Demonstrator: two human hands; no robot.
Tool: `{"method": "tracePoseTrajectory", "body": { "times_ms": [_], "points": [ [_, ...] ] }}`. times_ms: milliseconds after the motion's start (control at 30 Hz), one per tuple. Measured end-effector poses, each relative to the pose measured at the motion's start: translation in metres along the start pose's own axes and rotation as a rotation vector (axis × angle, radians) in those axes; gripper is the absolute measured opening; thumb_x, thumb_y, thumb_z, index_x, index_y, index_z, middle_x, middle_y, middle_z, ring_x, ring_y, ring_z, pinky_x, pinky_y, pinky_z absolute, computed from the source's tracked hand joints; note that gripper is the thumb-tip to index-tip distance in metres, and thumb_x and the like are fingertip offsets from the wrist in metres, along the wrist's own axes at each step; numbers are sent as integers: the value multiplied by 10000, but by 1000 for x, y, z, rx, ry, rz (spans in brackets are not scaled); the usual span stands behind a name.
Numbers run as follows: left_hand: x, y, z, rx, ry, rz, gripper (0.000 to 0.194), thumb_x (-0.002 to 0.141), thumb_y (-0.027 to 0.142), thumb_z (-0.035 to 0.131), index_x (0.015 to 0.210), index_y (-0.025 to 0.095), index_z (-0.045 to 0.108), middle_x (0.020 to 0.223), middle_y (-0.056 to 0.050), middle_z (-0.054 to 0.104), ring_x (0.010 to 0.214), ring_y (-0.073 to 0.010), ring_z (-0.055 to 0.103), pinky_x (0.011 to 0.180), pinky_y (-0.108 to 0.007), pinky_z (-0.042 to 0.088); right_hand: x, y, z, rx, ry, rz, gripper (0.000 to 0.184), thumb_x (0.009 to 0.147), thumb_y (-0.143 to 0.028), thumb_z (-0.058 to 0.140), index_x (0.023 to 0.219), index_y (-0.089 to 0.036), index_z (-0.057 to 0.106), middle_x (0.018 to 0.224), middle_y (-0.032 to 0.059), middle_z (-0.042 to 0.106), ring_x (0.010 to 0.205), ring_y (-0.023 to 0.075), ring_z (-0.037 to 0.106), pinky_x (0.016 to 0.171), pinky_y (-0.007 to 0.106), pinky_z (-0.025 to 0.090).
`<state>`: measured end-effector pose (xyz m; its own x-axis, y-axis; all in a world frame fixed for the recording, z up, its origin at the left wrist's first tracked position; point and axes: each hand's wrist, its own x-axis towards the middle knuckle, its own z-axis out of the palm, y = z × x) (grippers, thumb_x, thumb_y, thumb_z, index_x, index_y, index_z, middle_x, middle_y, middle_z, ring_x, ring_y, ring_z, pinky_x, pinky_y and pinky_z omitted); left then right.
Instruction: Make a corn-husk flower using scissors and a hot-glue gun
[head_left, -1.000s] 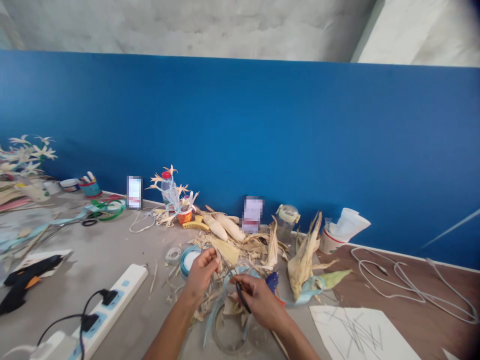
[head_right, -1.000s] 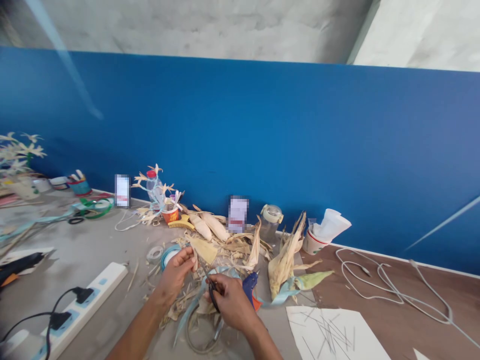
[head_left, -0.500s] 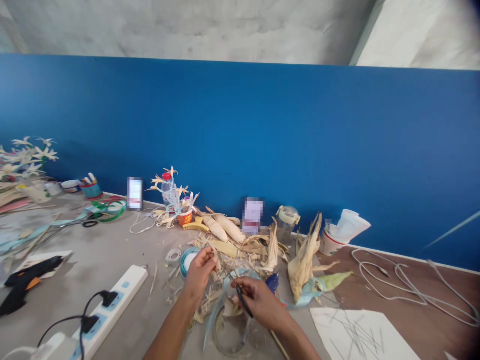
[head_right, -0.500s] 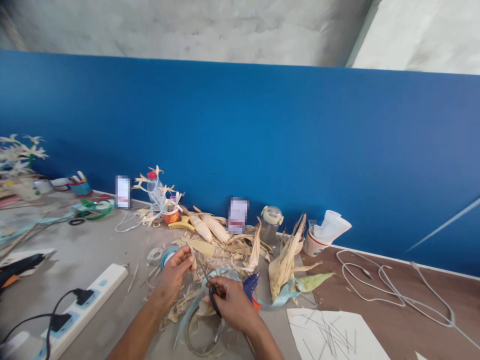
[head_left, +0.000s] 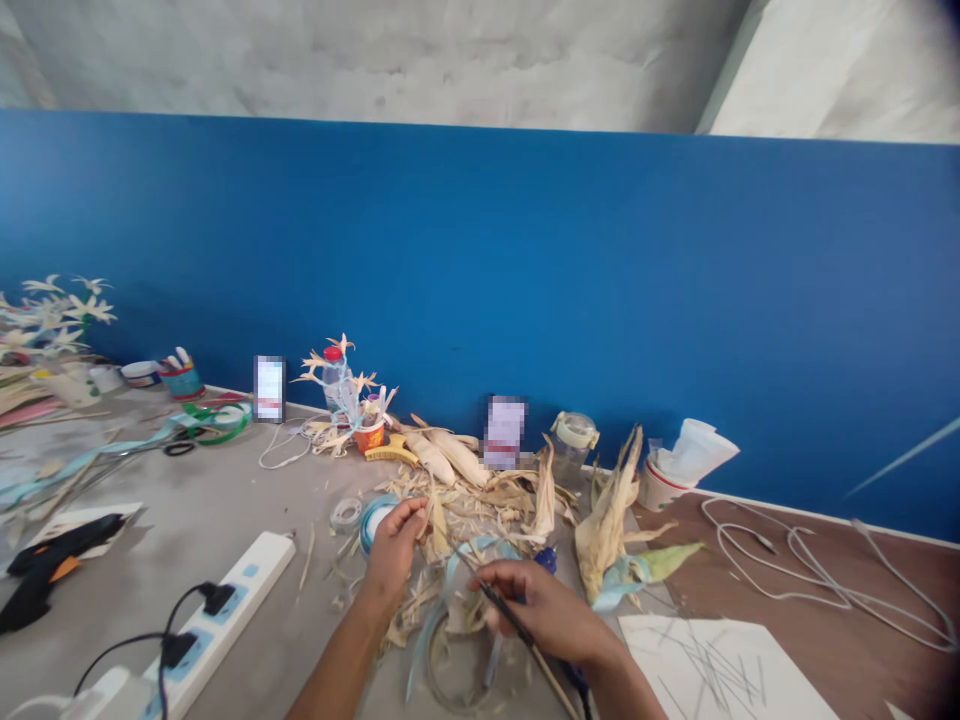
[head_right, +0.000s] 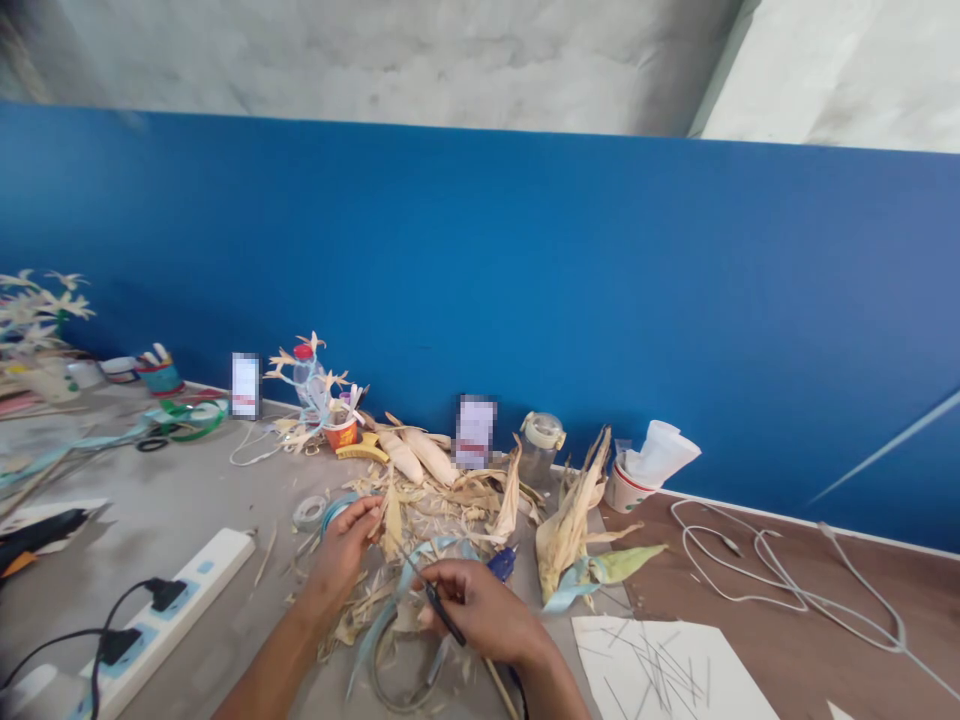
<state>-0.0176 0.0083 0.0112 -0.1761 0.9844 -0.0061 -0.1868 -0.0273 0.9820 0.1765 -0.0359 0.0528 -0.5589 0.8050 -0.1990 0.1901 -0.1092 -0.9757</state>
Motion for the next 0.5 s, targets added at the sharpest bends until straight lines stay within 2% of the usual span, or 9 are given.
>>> {"method": "tracePoseTrajectory", "body": {
  "times_ms": [133, 267, 500],
  "points": [
    [0, -3, 0, -51, -23, -20, 252, 651, 338, 638, 803, 139, 661, 512, 38, 508, 491, -100, 427, 503, -217, 335, 0, -1, -4, 94, 53, 21, 267, 657, -321, 622, 882, -178, 632, 562, -60, 447, 492, 68, 334, 492, 202, 243],
    [-1, -3, 0, -63, -78, -39, 259, 667, 334, 640, 822, 127, 661, 512, 33, 505, 494, -96, 416, 498, -217, 320, 6, 9, -6, 118, 43, 56, 288, 657, -325, 643, 890, -156, 623, 517, -62, 458, 474, 64, 333, 474, 197, 222],
    [-2, 3, 1, -51, -135, -29, 178, 686, 325, 604, 686, 148, 620, 486, 40, 467, 477, -95, 384, 497, -223, 299, 7, 12, -9, 166, 37, 85, 300, 632, -338, 655, 874, -160, 644, 490, -66, 482, 461, 64, 364, 486, 201, 245]
  ]
}}
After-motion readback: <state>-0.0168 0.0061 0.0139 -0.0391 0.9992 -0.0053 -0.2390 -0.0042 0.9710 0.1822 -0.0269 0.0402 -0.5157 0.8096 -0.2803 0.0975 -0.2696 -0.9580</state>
